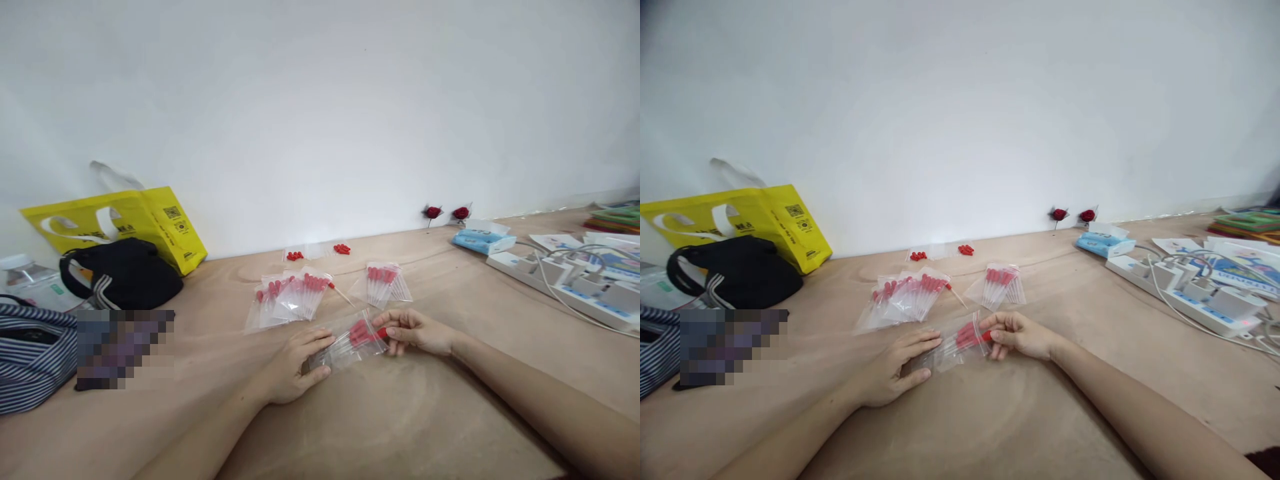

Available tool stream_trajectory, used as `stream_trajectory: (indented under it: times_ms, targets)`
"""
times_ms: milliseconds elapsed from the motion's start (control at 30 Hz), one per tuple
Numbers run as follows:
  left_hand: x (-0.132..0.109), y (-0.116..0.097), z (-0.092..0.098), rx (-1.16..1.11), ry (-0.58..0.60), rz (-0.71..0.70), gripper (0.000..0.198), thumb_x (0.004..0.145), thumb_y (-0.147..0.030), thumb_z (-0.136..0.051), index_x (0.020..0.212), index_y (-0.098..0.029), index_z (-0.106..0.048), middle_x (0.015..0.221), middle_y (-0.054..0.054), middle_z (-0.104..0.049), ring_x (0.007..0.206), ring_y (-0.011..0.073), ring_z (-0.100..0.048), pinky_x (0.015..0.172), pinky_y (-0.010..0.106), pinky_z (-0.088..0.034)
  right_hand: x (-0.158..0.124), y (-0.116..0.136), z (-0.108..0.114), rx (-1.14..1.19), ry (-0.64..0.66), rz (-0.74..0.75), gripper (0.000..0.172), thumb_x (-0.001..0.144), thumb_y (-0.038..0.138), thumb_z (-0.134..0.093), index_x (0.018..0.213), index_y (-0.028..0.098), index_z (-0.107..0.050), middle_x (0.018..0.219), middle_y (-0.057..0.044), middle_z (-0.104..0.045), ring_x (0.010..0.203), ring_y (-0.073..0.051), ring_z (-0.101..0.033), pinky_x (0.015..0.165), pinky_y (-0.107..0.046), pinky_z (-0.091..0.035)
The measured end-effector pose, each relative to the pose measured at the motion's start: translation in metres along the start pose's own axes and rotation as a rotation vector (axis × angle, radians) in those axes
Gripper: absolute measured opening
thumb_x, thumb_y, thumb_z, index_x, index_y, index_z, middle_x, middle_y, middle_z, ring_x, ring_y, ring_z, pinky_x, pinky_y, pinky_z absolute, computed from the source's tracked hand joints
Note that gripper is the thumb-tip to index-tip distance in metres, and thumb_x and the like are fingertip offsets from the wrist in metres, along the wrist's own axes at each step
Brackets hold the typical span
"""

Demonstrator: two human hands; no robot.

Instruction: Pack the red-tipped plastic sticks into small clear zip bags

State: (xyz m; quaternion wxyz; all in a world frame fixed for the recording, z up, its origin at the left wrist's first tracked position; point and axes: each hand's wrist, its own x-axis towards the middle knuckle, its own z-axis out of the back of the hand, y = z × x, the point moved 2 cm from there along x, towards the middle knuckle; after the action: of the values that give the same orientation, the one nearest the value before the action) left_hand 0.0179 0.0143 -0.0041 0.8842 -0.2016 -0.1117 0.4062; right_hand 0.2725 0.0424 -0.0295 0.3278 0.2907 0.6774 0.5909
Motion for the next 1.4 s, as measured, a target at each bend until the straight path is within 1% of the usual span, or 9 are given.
stream_trajectory:
  times_ms: [133, 433, 633, 900, 1033, 1067, 1200, 1267, 1400]
  targets:
    - [0.001, -0.001, 0.000, -0.008, -0.003, -0.013, 0.045, 0.079, -0.034, -0.049, 0.122, -0.023, -0.042, 0.131, 0.006, -0.040, 0.121, 0.0236, -0.035, 0.100, 0.043, -0.028, 0.004, -0.004, -0.002, 0.097, 0.012, 0.026, 0.031, 0.066, 0.035, -0.067, 0.084, 0.015, -0.052, 0.069, 0.001, -0.060, 0.067, -0.011, -0.061, 0.067, -0.026, -0.048]
    - [-0.001, 0.001, 0.003, -0.038, 0.033, -0.037, 0.046, 0.078, -0.035, -0.050, 0.122, -0.025, -0.042, 0.131, 0.005, -0.039, 0.121, 0.0226, -0.034, 0.101, 0.042, -0.027, 0.011, -0.001, -0.001, -0.061, 0.063, 0.066, 0.021, 0.059, 0.027, -0.072, 0.072, 0.012, -0.063, 0.062, 0.000, -0.064, 0.055, -0.008, -0.057, 0.058, -0.022, -0.046]
    - [-0.002, 0.001, 0.006, -0.052, 0.054, -0.041, 0.047, 0.078, -0.035, -0.051, 0.123, -0.027, -0.041, 0.132, 0.004, -0.038, 0.121, 0.0227, -0.034, 0.100, 0.042, -0.028, 0.012, 0.003, 0.000, -0.190, 0.139, 0.095, 0.023, 0.057, 0.030, -0.072, 0.073, 0.015, -0.068, 0.073, -0.002, -0.066, 0.066, -0.011, -0.058, 0.066, -0.024, -0.045]
    - [-0.001, 0.005, 0.002, -0.035, 0.019, -0.060, 0.047, 0.077, -0.032, -0.052, 0.122, -0.026, -0.042, 0.134, 0.004, -0.036, 0.123, 0.0235, -0.032, 0.101, 0.042, -0.027, 0.018, -0.013, -0.009, -0.232, -0.112, 0.054, 0.027, 0.059, 0.035, -0.070, 0.063, 0.013, -0.054, 0.050, 0.004, -0.054, 0.043, -0.006, -0.048, 0.041, -0.016, -0.037]
    - [0.000, 0.004, 0.004, -0.025, 0.025, -0.052, 0.047, 0.077, -0.031, -0.051, 0.123, -0.026, -0.041, 0.133, 0.003, -0.037, 0.123, 0.0229, -0.032, 0.101, 0.042, -0.028, 0.020, -0.002, 0.001, -0.380, -0.026, 0.027, 0.023, 0.065, 0.035, -0.062, 0.068, 0.014, -0.054, 0.052, 0.004, -0.053, 0.043, -0.006, -0.047, 0.041, -0.018, -0.038]
    - [0.001, 0.004, 0.004, -0.023, 0.027, -0.049, 0.047, 0.077, -0.031, -0.051, 0.123, -0.027, -0.042, 0.132, 0.003, -0.038, 0.122, 0.0230, -0.032, 0.100, 0.042, -0.028, 0.024, 0.004, 0.007, -0.458, -0.062, 0.031, 0.020, 0.066, 0.034, -0.060, 0.068, 0.014, -0.055, 0.053, 0.003, -0.054, 0.043, -0.007, -0.047, 0.042, -0.018, -0.038]
    - [0.001, 0.003, 0.005, -0.029, 0.030, -0.071, 0.047, 0.076, -0.030, -0.052, 0.122, -0.026, -0.042, 0.131, 0.003, -0.040, 0.122, 0.0228, -0.033, 0.100, 0.042, -0.029, 0.057, 0.030, 0.022, -0.838, -0.505, 0.122, 0.010, 0.067, 0.022, -0.057, 0.061, 0.014, -0.055, 0.061, 0.000, -0.059, 0.057, -0.009, -0.053, 0.053, -0.019, -0.039]
    - [0.000, 0.002, 0.005, -0.037, 0.029, -0.083, 0.050, 0.075, -0.029, -0.052, 0.123, -0.025, -0.040, 0.130, 0.004, -0.041, 0.122, 0.0225, -0.034, 0.100, 0.041, -0.028, 0.081, 0.037, 0.017, -0.877, -0.551, 0.115, 0.005, 0.065, 0.019, -0.058, 0.067, 0.015, -0.057, 0.069, -0.001, -0.061, 0.065, -0.011, -0.055, 0.058, -0.019, -0.040]
    - [-0.001, 0.002, 0.006, -0.050, 0.035, -0.105, 0.051, 0.076, -0.030, -0.052, 0.124, -0.024, -0.039, 0.130, 0.004, -0.041, 0.121, 0.0222, -0.034, 0.100, 0.041, -0.029, 0.124, 0.040, -0.004, -0.939, -0.614, 0.028, 0.027, 0.057, 0.023, -0.067, 0.080, 0.013, -0.058, 0.078, -0.007, -0.063, 0.070, -0.016, -0.057, 0.055, -0.021, -0.039]
